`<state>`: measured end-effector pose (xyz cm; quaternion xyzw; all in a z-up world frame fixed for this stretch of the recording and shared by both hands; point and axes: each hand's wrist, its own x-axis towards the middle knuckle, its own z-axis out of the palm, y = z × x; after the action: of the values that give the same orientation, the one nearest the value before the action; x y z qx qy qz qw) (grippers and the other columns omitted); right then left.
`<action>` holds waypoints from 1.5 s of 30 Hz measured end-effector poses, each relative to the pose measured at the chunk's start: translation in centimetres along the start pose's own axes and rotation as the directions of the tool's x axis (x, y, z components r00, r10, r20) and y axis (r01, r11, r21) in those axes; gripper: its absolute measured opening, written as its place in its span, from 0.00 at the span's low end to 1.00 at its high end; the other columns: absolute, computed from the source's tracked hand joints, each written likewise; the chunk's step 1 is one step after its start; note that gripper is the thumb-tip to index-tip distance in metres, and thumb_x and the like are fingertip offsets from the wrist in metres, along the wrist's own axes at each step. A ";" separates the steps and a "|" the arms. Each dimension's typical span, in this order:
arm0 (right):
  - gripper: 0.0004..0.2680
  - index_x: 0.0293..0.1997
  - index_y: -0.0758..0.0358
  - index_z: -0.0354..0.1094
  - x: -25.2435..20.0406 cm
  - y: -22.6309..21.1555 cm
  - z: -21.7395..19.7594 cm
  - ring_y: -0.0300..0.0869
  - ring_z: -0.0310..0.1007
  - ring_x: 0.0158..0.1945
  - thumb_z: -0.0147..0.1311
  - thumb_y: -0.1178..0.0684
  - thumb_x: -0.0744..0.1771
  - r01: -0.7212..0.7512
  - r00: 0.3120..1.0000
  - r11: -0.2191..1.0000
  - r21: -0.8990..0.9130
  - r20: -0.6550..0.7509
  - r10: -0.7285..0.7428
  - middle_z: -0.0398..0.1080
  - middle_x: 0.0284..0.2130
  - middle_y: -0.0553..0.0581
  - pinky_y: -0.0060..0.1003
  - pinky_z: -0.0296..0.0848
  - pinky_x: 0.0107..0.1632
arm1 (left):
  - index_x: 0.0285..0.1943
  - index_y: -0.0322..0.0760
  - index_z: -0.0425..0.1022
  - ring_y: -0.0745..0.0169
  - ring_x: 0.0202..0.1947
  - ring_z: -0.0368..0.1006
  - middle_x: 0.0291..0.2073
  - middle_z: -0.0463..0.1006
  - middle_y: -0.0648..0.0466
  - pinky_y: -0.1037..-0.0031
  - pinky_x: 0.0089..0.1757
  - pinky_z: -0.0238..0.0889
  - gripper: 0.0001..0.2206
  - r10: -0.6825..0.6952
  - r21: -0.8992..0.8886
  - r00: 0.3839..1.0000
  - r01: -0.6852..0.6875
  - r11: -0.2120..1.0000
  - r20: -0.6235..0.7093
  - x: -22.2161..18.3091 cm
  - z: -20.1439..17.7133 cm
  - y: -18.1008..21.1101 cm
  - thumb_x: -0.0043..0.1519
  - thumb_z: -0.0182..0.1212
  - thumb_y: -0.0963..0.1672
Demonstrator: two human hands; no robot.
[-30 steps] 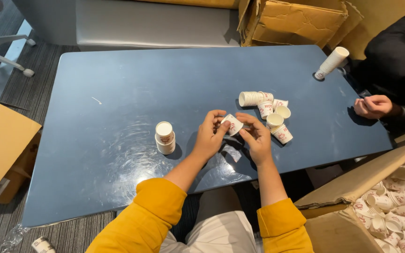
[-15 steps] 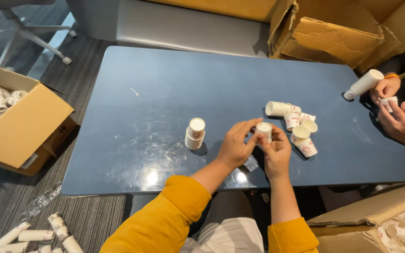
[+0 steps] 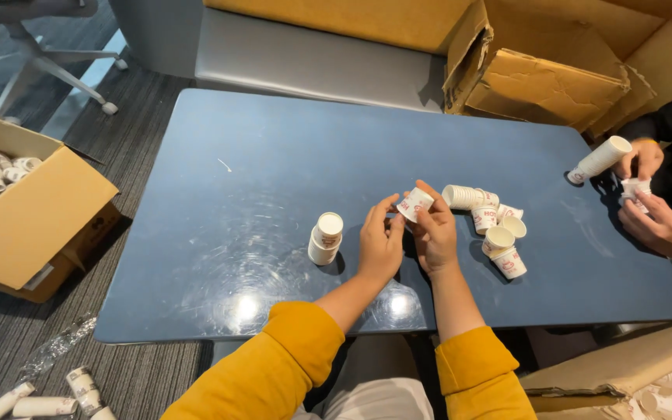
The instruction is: Stacking and packaging small paper cups into plastic sleeves.
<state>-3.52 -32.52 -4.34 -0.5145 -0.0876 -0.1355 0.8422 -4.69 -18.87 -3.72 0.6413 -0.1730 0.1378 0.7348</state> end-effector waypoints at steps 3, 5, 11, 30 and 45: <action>0.22 0.73 0.68 0.54 -1.2 -0.4 0.5 0.46 0.73 0.57 0.54 0.55 0.70 0.054 0.998 0.995 -0.082 0.035 -0.051 0.70 0.55 0.61 0.43 0.74 0.61 | 0.63 0.34 0.74 0.59 0.39 0.76 0.48 0.77 0.48 0.72 0.39 0.69 0.15 -0.039 0.043 0.999 0.040 0.998 -0.016 -0.2 -0.2 1.9 0.68 0.55 0.42; 0.21 0.73 0.69 0.55 -1.2 -0.5 0.2 0.47 0.73 0.57 0.54 0.52 0.71 0.095 0.995 0.995 -0.014 0.038 -0.094 0.70 0.55 0.62 0.45 0.74 0.61 | 0.60 0.33 0.75 0.62 0.41 0.76 0.51 0.78 0.50 0.74 0.42 0.70 0.12 0.145 0.042 0.989 -0.143 0.989 -0.038 0.0 -0.1 2.0 0.69 0.55 0.41; 0.19 0.70 0.66 0.57 -2.6 -1.0 -0.1 0.46 0.74 0.56 0.54 0.52 0.71 0.117 0.991 0.993 0.023 -0.072 -0.115 0.71 0.55 0.62 0.45 0.74 0.56 | 0.62 0.32 0.74 0.64 0.38 0.73 0.49 0.76 0.50 0.77 0.36 0.68 0.17 0.092 -0.034 0.995 -0.091 0.995 0.038 -0.2 -0.4 2.5 0.63 0.55 0.38; 0.16 0.68 0.64 0.60 -6.2 -1.1 2.4 0.37 0.75 0.50 0.40 0.49 0.73 0.106 0.963 0.949 -0.298 -0.208 -0.173 0.72 0.51 0.57 0.34 0.76 0.52 | 0.56 0.36 0.80 0.60 0.38 0.79 0.42 0.81 0.50 0.75 0.38 0.71 0.13 0.142 0.037 0.985 -0.147 0.988 0.102 -0.8 -0.9 3.9 0.64 0.55 0.38; 0.14 0.65 0.64 0.61 -6.4 -1.3 1.4 0.38 0.76 0.48 0.48 0.54 0.71 0.105 0.956 0.970 -0.220 -0.247 -0.159 0.75 0.47 0.57 0.34 0.77 0.50 | 0.68 0.40 0.72 0.45 0.55 0.71 0.54 0.76 0.46 0.62 0.56 0.65 0.26 0.289 0.122 0.925 -0.326 0.938 0.247 -1.4 -1.3 3.9 0.57 0.61 0.38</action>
<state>-10.05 -30.92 -4.40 -0.5686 0.0048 -0.2670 0.7780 -7.51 -17.01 -0.99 0.6746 -0.3421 0.1914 0.6255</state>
